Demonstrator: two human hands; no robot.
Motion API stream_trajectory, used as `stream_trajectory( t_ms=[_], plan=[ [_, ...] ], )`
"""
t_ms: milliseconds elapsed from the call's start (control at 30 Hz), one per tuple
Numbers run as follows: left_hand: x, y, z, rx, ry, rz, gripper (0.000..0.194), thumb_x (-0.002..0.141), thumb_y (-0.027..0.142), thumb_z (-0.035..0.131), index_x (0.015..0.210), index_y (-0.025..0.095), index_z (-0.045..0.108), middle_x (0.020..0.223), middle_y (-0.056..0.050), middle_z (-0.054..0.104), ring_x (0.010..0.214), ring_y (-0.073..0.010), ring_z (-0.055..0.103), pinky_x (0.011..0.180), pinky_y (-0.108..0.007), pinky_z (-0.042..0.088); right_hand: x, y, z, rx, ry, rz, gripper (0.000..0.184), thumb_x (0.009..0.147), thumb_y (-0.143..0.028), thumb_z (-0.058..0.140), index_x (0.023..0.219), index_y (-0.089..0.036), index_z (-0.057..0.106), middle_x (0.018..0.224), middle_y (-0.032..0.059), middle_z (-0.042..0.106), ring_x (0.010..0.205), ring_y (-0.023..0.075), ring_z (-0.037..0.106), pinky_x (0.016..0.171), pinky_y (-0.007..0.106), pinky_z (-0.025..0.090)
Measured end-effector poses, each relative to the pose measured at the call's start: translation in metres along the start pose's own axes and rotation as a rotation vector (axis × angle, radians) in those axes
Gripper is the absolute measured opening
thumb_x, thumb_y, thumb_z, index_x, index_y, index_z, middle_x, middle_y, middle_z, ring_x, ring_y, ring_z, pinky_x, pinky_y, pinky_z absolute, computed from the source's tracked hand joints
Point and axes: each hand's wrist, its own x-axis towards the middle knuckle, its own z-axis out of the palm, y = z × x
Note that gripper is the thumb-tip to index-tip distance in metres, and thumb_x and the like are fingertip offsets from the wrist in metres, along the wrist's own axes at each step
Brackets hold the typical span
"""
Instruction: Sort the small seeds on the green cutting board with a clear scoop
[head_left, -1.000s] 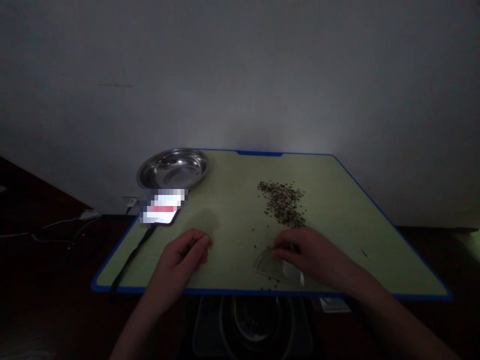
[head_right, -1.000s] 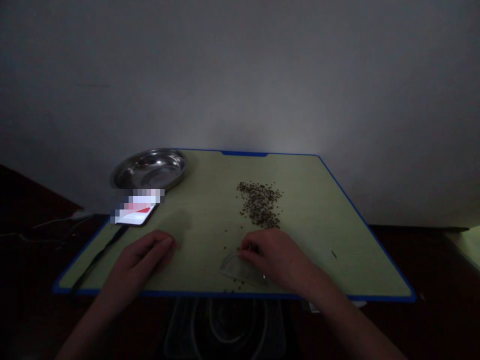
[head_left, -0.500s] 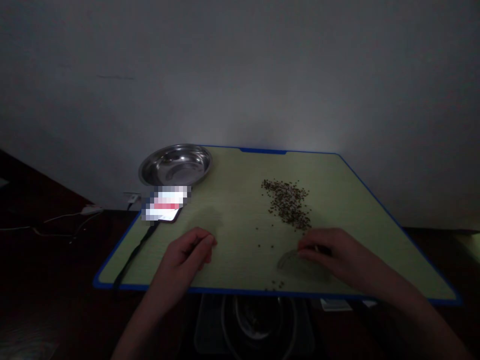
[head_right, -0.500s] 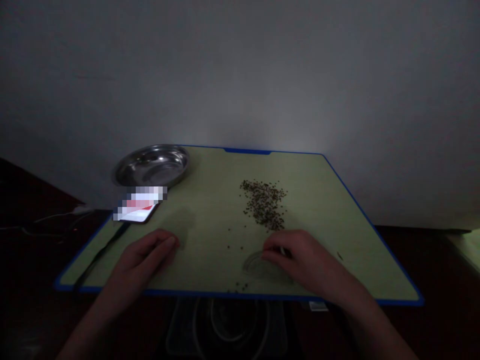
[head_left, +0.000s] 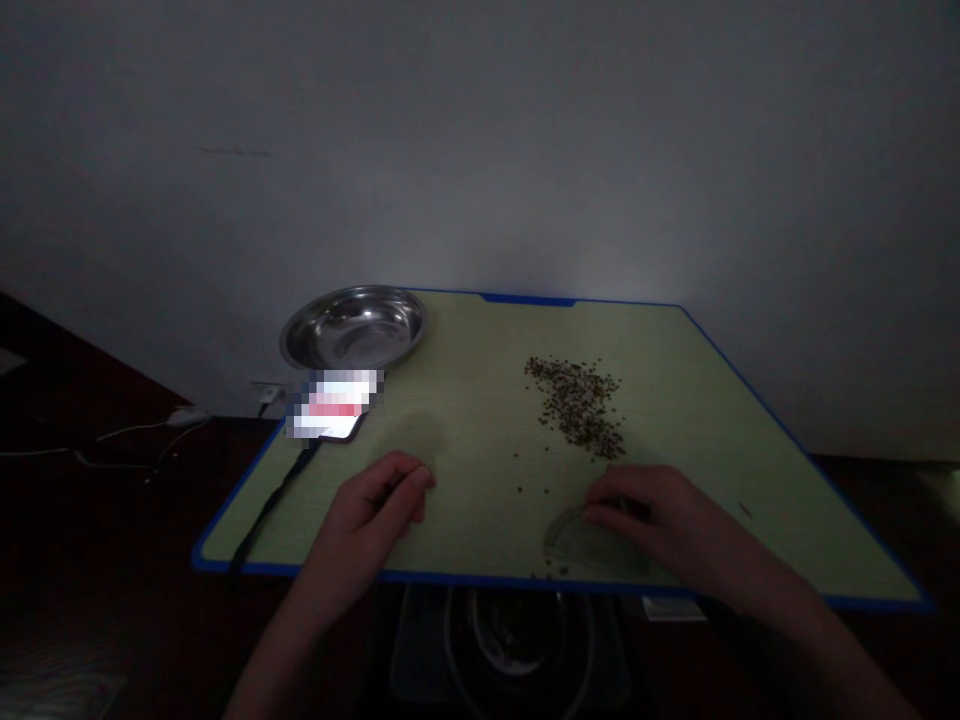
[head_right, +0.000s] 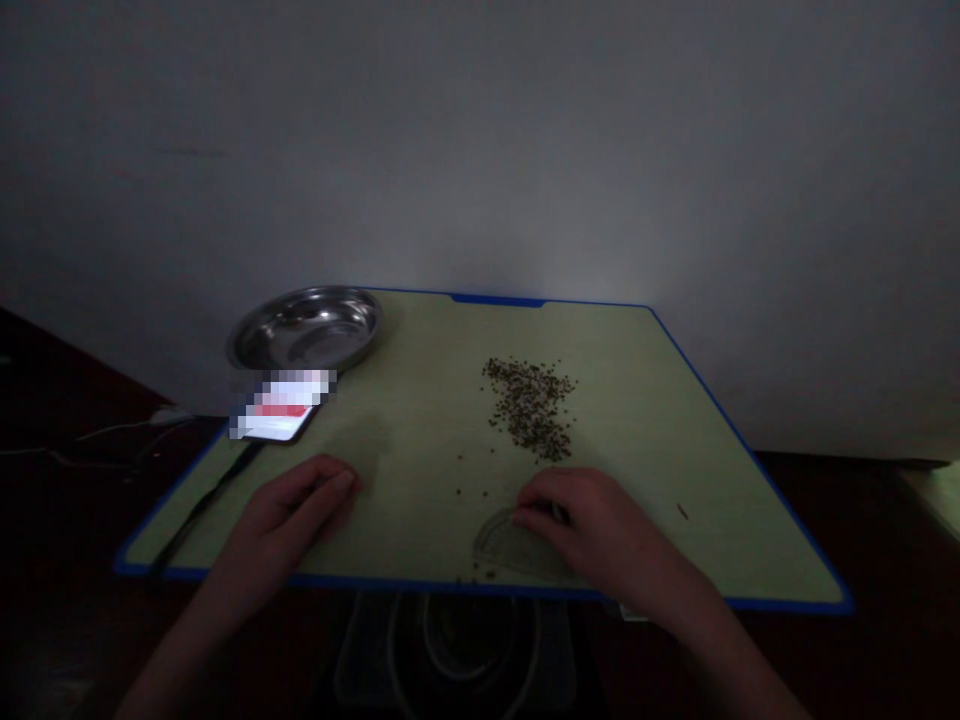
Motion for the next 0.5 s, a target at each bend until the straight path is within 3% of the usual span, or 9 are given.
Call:
stream_trajectory(
  t_ms=[500],
  plan=[
    [-0.0001, 0.0027, -0.0008, 0.017, -0.002, -0.001, 0.030, 0.084, 0.044, 0.051, 0.065, 0.021, 0.057, 0.053, 0.006, 0.046, 0.048, -0.0111, 0.040, 0.045, -0.023, 0.029, -0.0010, 0.0035, -0.0008, 0.051, -0.032, -0.048, 0.019, 0.093, -0.030, 0.055, 0.085, -0.023, 0.070, 0.081, 0.0018, 0.071, 0.075, 0.0159, 0.063, 0.069, 0.029, 0.046]
  ],
)
